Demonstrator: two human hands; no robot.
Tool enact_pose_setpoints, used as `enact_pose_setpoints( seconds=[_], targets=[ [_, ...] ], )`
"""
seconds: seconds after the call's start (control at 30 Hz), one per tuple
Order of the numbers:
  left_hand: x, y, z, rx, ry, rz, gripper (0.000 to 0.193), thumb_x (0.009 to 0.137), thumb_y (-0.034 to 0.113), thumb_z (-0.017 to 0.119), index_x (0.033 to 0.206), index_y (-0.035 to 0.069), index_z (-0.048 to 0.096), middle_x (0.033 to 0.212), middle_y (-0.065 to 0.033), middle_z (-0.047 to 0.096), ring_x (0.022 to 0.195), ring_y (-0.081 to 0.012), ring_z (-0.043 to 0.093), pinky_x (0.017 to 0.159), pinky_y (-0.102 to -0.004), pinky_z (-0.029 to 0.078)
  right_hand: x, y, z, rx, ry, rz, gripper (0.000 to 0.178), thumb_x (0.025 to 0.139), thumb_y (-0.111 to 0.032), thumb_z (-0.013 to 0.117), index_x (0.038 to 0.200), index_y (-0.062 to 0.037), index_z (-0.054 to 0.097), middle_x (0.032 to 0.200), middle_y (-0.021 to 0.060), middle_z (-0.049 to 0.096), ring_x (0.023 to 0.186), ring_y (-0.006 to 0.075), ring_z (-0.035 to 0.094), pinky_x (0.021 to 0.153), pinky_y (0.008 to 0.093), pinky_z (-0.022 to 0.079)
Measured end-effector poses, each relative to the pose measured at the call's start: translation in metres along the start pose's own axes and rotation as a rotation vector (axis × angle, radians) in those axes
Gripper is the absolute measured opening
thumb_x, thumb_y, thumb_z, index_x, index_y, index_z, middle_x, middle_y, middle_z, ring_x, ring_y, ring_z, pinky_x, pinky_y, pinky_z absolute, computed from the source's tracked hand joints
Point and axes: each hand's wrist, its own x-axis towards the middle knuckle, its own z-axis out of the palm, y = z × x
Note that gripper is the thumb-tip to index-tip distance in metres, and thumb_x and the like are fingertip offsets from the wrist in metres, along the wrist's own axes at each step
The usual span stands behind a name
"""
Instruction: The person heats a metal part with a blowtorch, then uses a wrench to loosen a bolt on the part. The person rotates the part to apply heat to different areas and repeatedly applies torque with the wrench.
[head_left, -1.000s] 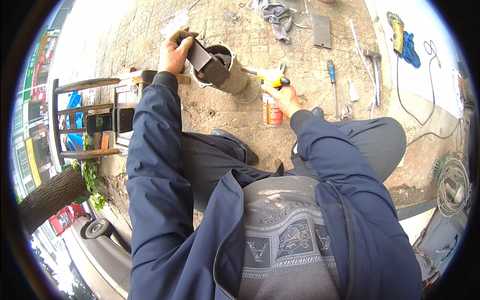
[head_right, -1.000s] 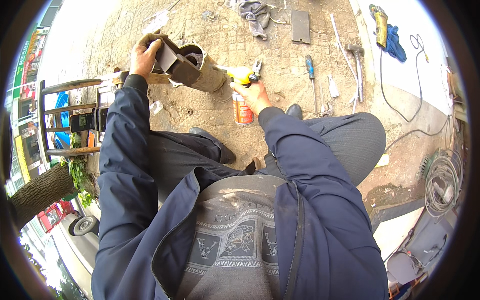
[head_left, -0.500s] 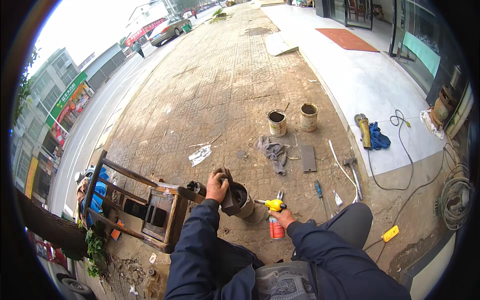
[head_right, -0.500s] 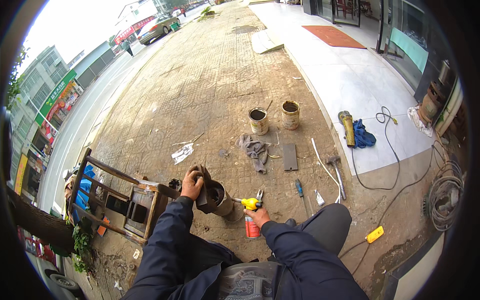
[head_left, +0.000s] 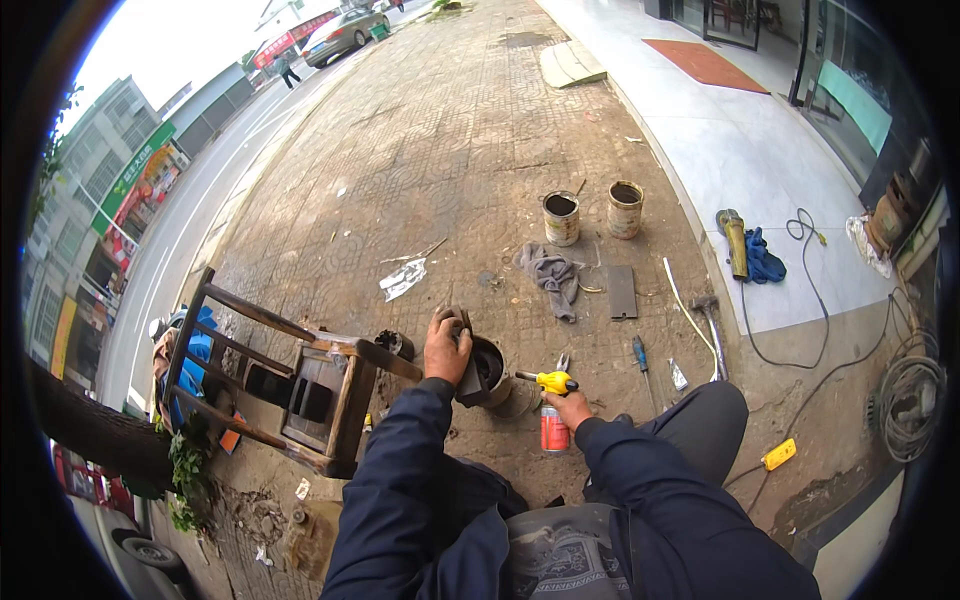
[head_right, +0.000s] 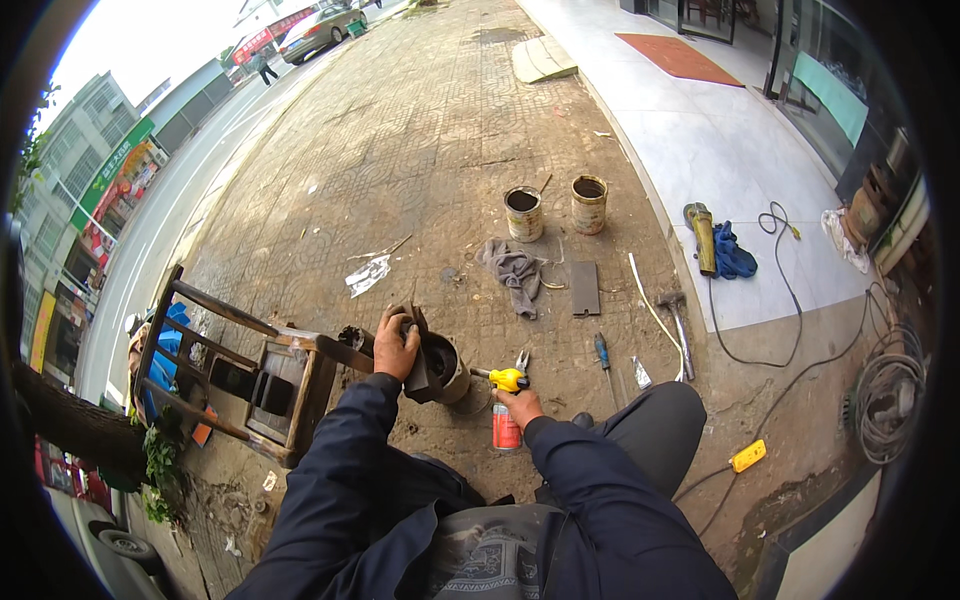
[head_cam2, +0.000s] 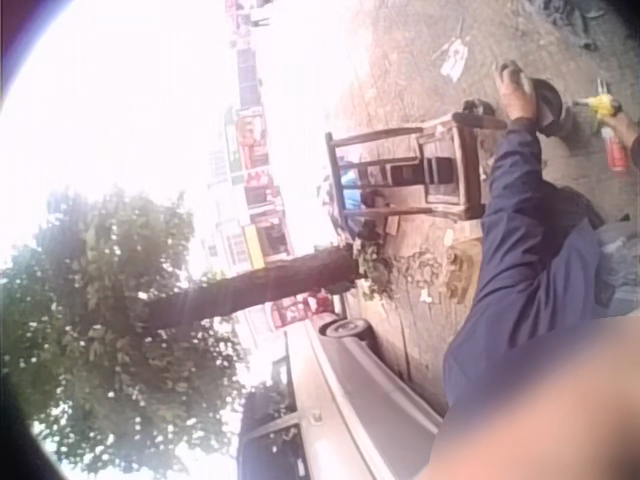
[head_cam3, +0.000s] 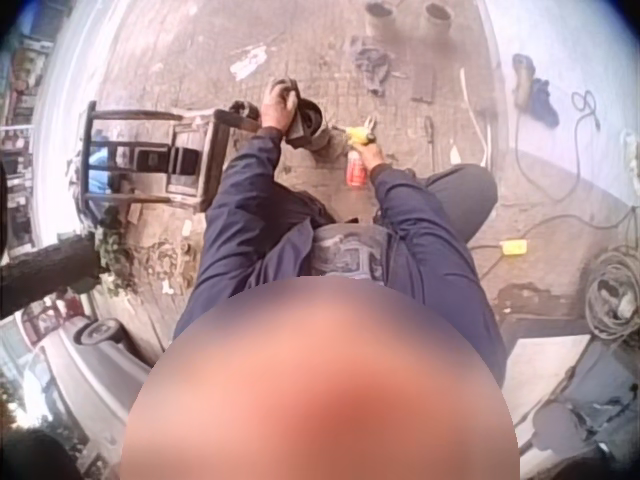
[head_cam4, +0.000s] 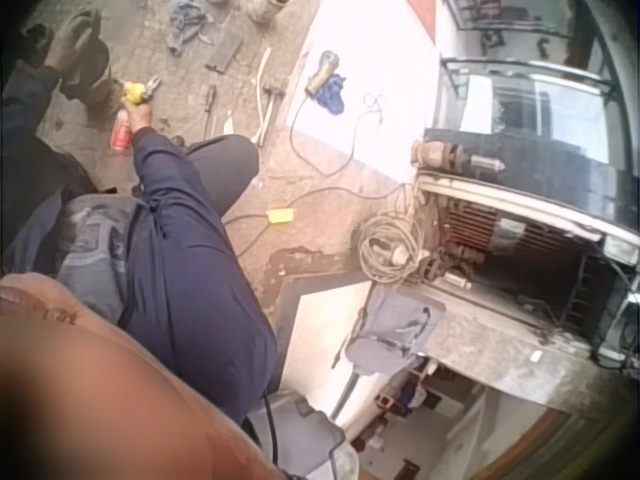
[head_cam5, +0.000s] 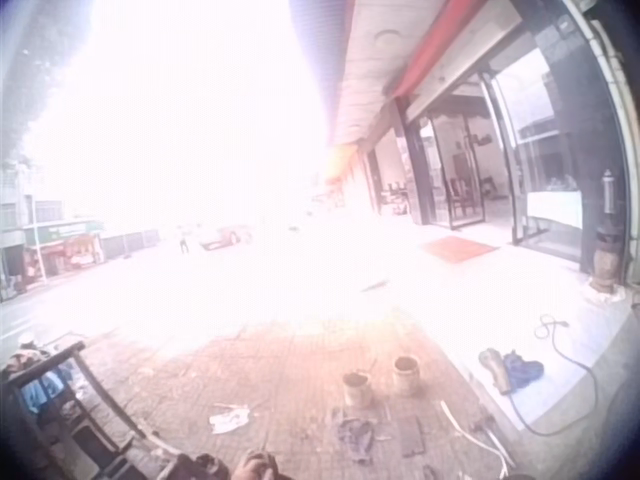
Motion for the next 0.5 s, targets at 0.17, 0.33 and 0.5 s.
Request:
enact_pose_setpoints(
  seconds=[0.17, 0.33, 0.5],
  targets=[
    [0.000, -0.002, 0.014, 0.071, 0.089, -0.208, 0.062, 0.090, 0.024, 0.078, 0.140, -0.003, 0.054, 0.132, -0.0287, 0.060, 0.125, -0.0461, 0.059, 0.107, -0.0480, 0.050, 0.006, 0.004, -0.004, 0.165, -0.036, 0.010, 0.041, 0.089, -0.026, 0.084, 0.117, 0.0029, 0.074, 0.105, 0.0082, 0.076, 0.092, 0.0181, 0.070, 0.084, 0.0361, 0.055],
    [0.003, -0.016, 0.020, 0.075, 0.078, -0.223, 0.063, 0.090, 0.027, 0.078, 0.139, -0.006, 0.056, 0.128, -0.0306, 0.068, 0.120, -0.0451, 0.066, 0.105, -0.0468, 0.052, 0.012, 0.012, -0.004, 0.198, -0.055, 0.087, 0.041, 0.089, -0.030, 0.084, 0.109, 0.0051, 0.073, 0.095, 0.0092, 0.075, 0.078, 0.0188, 0.067, 0.072, 0.0391, 0.054],
    [0.013, -0.021, 0.011, -0.053, -0.067, -0.082, 0.069, 0.092, 0.022, 0.074, 0.152, -0.001, 0.048, 0.139, -0.0288, 0.066, 0.127, -0.0413, 0.067, 0.109, -0.0444, 0.052, 0.014, 0.009, 0.003, 0.254, -0.048, 0.039, 0.038, 0.089, -0.027, 0.085, 0.102, 0.0067, 0.074, 0.089, 0.0094, 0.075, 0.074, 0.0186, 0.070, 0.068, 0.0391, 0.056]
  ],
)
